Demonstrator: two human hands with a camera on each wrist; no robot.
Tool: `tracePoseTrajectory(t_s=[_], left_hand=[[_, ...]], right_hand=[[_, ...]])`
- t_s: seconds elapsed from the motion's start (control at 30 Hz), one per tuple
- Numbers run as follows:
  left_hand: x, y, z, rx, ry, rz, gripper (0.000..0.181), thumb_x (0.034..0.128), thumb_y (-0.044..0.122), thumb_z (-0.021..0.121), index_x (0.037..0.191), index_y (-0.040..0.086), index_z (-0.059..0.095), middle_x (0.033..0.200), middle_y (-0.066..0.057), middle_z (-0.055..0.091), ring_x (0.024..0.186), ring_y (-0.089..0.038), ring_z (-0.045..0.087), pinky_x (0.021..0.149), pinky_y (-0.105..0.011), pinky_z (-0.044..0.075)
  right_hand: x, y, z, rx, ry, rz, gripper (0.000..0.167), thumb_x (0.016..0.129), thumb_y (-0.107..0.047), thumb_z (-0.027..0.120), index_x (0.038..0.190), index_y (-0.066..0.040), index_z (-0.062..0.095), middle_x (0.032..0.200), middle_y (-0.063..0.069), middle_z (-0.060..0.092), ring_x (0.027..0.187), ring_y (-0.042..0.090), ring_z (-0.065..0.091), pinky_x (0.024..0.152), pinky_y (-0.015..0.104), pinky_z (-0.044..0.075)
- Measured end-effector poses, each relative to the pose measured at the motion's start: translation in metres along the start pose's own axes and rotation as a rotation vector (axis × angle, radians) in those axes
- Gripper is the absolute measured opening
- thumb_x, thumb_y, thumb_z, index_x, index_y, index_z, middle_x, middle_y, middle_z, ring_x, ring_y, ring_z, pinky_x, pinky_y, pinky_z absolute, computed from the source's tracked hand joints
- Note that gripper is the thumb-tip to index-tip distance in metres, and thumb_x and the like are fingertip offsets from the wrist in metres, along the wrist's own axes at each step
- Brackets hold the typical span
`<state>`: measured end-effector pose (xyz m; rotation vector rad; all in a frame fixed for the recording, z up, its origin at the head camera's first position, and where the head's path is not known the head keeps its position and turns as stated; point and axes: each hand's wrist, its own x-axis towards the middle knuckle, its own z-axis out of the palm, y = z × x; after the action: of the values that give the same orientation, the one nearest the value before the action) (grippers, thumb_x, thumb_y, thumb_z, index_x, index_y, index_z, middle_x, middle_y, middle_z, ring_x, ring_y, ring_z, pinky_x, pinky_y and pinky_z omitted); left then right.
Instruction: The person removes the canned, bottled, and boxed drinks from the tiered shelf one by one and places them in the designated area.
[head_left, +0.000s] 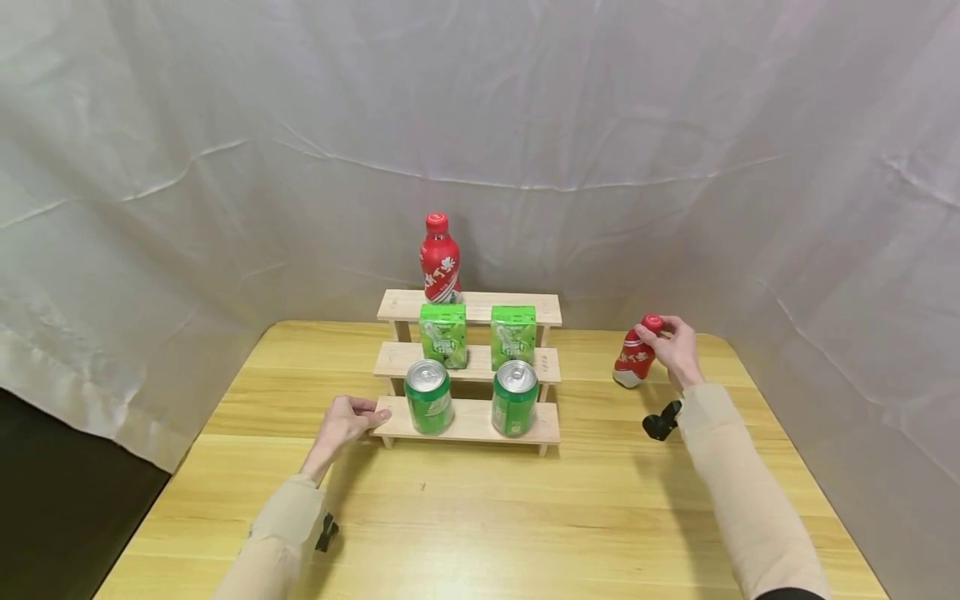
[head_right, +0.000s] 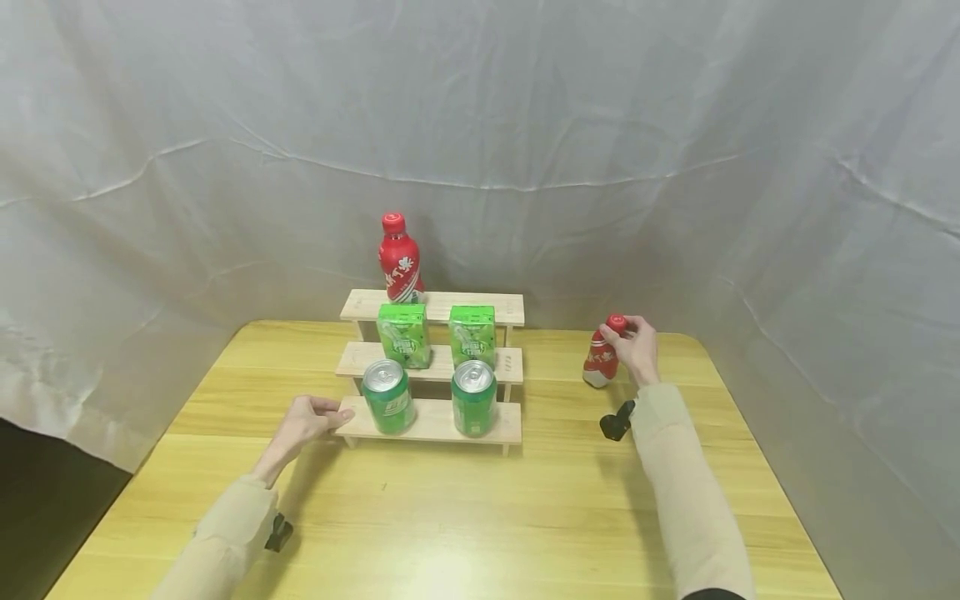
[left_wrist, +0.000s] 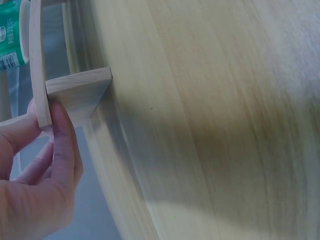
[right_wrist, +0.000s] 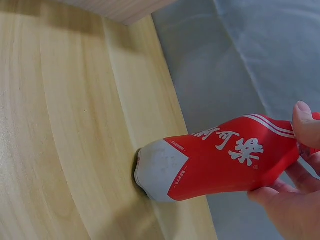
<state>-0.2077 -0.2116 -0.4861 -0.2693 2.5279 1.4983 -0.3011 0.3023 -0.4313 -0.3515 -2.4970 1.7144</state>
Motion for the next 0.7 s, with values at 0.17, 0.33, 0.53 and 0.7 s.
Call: tracePoseTrajectory(t_s=[0.17, 0.33, 0.53, 0.7], left_hand=[[0.001, 0.000, 0.000, 0.004, 0.003, -0.005, 0.049, 0.0906, 0.017, 0.075, 0.122, -0.016, 0.059, 0.114, -0.033, 0.068, 0.087, -0.022, 0.071, 0.082, -0.036, 0.063], [0.001, -0.001, 0.000, 0.002, 0.004, -0.002, 0.049, 0.0905, 0.017, 0.075, 0.123, -0.016, 0.058, 0.116, -0.034, 0.067, 0.089, -0.024, 0.071, 0.082, -0.036, 0.063], [0.001, -0.001, 0.000, 0.008, 0.000, -0.004, 0.050, 0.0907, 0.017, 0.074, 0.124, -0.016, 0.058, 0.119, -0.035, 0.065, 0.094, -0.029, 0.071, 0.085, -0.038, 0.062], [0.000, -0.001, -0.001, 0.011, 0.005, -0.001, 0.050, 0.0903, 0.018, 0.075, 0.124, -0.016, 0.058, 0.117, -0.034, 0.067, 0.092, -0.028, 0.071, 0.085, -0.037, 0.062]], right_hand=[[0.000, -0.001, -0.001, -0.016, -0.006, 0.001, 0.062, 0.102, -0.024, 0.059, 0.150, 0.006, 0.034, 0.153, 0.031, 0.038, 0.138, 0.044, 0.044, 0.119, 0.055, 0.039], [0.000, -0.008, -0.004, -0.068, -0.031, -0.034, 0.066, 0.100, -0.025, 0.062, 0.152, 0.004, 0.033, 0.154, 0.030, 0.038, 0.139, 0.043, 0.042, 0.119, 0.056, 0.039], [-0.002, -0.032, -0.004, -0.111, -0.033, -0.132, 0.072, 0.097, -0.028, 0.067, 0.153, 0.001, 0.033, 0.159, 0.027, 0.036, 0.147, 0.043, 0.035, 0.122, 0.056, 0.033], [-0.003, -0.067, 0.005, -0.102, -0.048, -0.219, 0.073, 0.096, -0.031, 0.069, 0.152, 0.000, 0.035, 0.159, 0.024, 0.037, 0.149, 0.040, 0.033, 0.124, 0.053, 0.031]])
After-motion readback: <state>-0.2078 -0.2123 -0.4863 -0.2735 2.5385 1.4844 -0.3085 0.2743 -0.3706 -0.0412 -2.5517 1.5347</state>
